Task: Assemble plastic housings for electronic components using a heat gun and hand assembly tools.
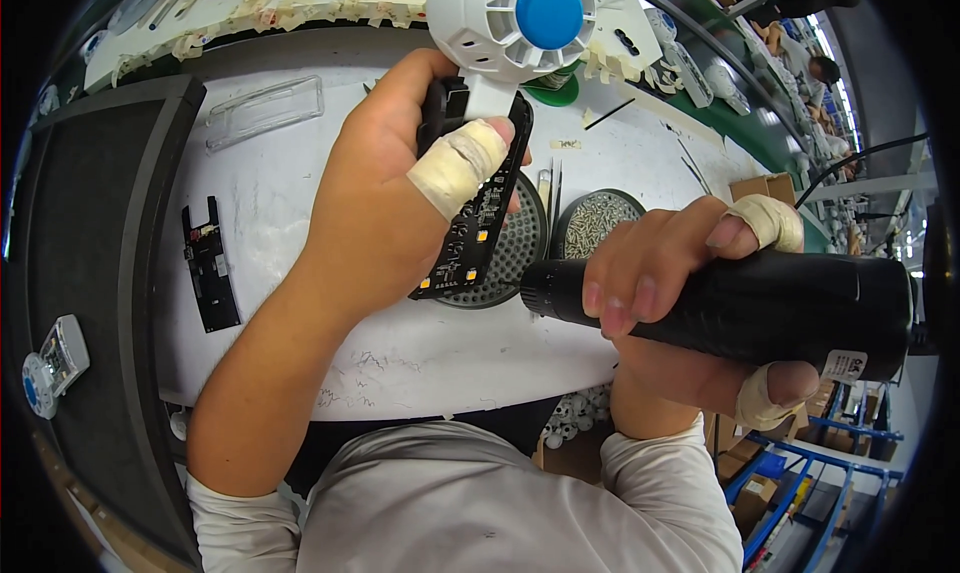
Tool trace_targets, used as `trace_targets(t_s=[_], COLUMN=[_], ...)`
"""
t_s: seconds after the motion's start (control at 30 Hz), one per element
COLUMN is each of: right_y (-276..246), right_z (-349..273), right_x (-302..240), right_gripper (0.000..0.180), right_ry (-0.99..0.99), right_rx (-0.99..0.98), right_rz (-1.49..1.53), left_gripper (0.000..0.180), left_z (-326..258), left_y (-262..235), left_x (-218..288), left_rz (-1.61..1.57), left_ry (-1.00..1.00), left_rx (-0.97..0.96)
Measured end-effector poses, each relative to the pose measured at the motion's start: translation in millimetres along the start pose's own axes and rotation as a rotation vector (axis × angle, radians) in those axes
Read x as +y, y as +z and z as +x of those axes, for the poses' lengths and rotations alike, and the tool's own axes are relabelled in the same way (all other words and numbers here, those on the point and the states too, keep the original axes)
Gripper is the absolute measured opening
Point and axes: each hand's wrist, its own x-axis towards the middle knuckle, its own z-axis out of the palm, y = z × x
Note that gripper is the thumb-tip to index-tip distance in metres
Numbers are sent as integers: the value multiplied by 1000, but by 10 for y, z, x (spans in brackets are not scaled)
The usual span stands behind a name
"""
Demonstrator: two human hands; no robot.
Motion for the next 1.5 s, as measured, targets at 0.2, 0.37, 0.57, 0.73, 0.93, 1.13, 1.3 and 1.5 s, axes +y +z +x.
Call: trace_targets(t_s=[0.2, 0.37, 0.57, 0.73, 0.93, 1.13, 1.3, 1.5], right_y=[19, 54, 87, 54, 86, 139, 83, 86], right_z=[58, 88, 107, 58, 59, 75, 70, 68], right_x=[-57, -110, -257, -340, -320, -257, -285, -277], right_gripper=[72, 66, 55, 48, 50, 51, 52, 52], right_ry=[-36, -83, -209, -289, -329, -344, -316, -317], right_rx=[-198, -233, -35, -48, -7, 18, -87, -76], right_rz=[-112, -62, 117, 88, 109, 65, 65, 66], left_gripper=[34, 27, 34, 30, 27, 28, 28, 29], left_z=[5, 23, 13, -15, -9, -18, -20, -17], left_y=[-1, 3, -46, -14, 20, 36, 37, 26], left_x=[8, -5, -7, -41, -102, -87, -80, -91], left_rz=[-12, -58, 121, 159, 169, 150, 134, 154], left_ry=[-23, -56, -27, -57, -63, -80, -85, -80], left_rx=[21, 73, 21, 6, 6, 10, 13, 15])
